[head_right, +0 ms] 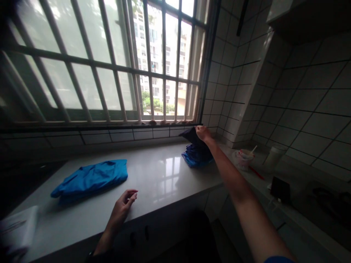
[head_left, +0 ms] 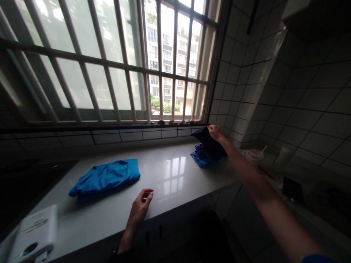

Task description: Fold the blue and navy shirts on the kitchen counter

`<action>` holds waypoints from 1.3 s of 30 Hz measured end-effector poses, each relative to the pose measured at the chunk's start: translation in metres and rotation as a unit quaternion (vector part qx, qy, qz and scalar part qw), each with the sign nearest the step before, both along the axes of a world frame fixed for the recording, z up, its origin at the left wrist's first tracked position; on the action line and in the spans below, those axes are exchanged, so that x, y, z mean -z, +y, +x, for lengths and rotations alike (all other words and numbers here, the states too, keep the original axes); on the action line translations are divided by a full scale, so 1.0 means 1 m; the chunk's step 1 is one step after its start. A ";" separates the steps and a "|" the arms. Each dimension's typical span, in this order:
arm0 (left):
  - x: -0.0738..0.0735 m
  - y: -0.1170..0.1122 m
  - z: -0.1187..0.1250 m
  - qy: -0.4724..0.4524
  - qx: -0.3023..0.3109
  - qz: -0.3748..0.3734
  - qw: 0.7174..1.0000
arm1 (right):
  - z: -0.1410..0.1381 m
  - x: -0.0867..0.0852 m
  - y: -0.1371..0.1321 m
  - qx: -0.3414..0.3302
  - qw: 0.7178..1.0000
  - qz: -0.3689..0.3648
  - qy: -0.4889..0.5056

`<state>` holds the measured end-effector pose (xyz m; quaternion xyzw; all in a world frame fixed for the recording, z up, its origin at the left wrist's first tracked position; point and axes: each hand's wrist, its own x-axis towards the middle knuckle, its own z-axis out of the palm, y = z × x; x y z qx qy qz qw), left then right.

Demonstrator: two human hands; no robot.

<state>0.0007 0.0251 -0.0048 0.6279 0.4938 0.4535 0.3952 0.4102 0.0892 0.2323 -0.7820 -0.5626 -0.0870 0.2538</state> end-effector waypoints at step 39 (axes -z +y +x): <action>0.007 -0.008 0.003 -0.014 0.076 0.085 0.993 | -0.181 0.199 -0.068 -0.292 0.927 -0.225 0.065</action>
